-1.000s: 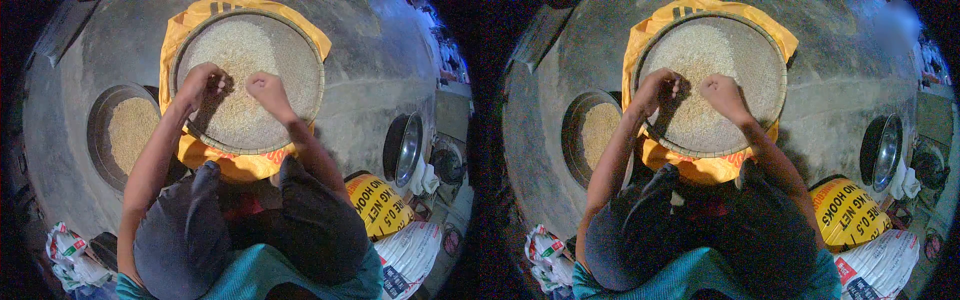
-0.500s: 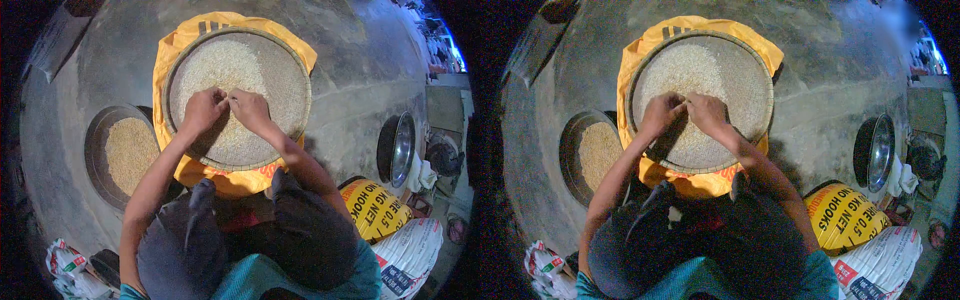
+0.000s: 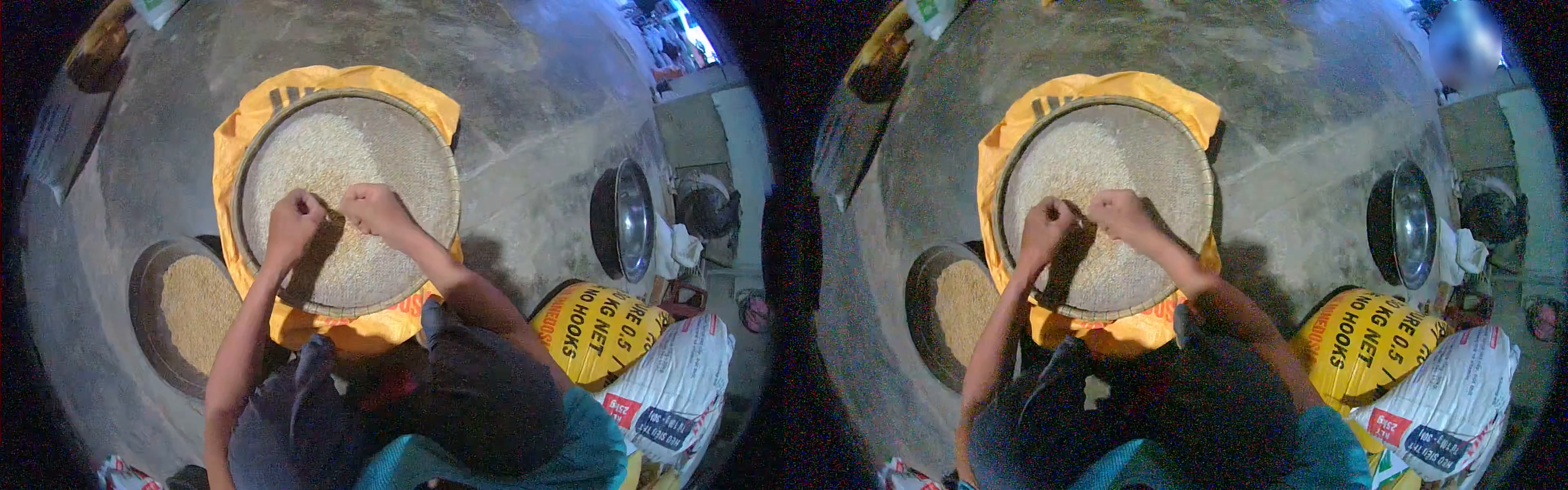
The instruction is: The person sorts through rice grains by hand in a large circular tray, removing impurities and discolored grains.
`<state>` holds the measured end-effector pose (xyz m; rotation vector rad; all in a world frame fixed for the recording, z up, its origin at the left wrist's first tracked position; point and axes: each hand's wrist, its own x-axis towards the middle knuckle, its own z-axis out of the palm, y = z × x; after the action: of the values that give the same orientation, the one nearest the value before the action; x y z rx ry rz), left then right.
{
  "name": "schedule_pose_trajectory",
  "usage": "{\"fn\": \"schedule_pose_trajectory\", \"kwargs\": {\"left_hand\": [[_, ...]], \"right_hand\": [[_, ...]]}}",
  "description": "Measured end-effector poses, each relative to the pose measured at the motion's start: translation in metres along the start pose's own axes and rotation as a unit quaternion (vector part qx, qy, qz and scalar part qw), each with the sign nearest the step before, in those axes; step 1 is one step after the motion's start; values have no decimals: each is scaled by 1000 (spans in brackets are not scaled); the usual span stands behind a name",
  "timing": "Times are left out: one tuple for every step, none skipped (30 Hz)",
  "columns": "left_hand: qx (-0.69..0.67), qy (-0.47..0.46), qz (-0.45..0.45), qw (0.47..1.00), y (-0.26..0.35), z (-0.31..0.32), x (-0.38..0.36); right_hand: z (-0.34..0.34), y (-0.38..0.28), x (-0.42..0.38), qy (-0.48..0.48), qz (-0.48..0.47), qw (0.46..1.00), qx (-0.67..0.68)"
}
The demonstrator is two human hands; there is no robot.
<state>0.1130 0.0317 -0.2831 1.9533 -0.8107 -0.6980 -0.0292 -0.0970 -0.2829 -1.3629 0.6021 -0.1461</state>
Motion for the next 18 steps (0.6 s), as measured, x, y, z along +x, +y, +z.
{"fn": "schedule_pose_trajectory", "kwargs": {"left_hand": [[0,-4,3,1000,-5,-1,2],[-27,6,10,1000,-4,-3,5],[-54,16,16,998,-3,-3,6],[19,25,0,1000,-4,-6,4],[19,24,2,1000,3,-9,1],[84,26,30,996,10,-11,-2],[149,27,59,987,13,-12,-4],[149,25,63,987,10,-11,-4],[186,18,80,979,6,-10,-3],[224,12,97,970,2,-9,-3],[224,10,100,969,4,-9,-4],[229,0,94,969,6,-10,-5],[233,-9,89,968,8,-10,-5],[233,-10,92,968,8,-10,-4],[217,-7,91,972,8,-9,-4],[201,-3,91,975,6,-8,-4],[201,-4,94,975,4,-8,-3],[102,-10,70,992,-1,-8,-1]], "right_hand": [[6,1,-2,62,-89,965,-239],[11,2,-3,74,-69,959,-266],[15,3,-4,78,-69,958,-266],[20,5,-4,88,-102,931,-340],[23,8,-4,97,-134,897,-410],[24,13,-3,83,-132,894,-421],[25,16,-2,86,-132,893,-420],[25,19,0,80,-143,894,-418],[25,22,1,73,-153,894,-416],[25,25,2,85,-176,890,-413],[24,24,1,89,-176,889,-413],[23,23,1,97,-174,899,-390],[22,22,2,106,-172,908,-368],[20,19,1,108,-173,907,-368],[18,17,0,82,-160,932,-314],[15,14,0,56,-148,953,-257],[10,12,1,58,-149,953,-258],[4,11,2,4,-45,994,-101]]}}
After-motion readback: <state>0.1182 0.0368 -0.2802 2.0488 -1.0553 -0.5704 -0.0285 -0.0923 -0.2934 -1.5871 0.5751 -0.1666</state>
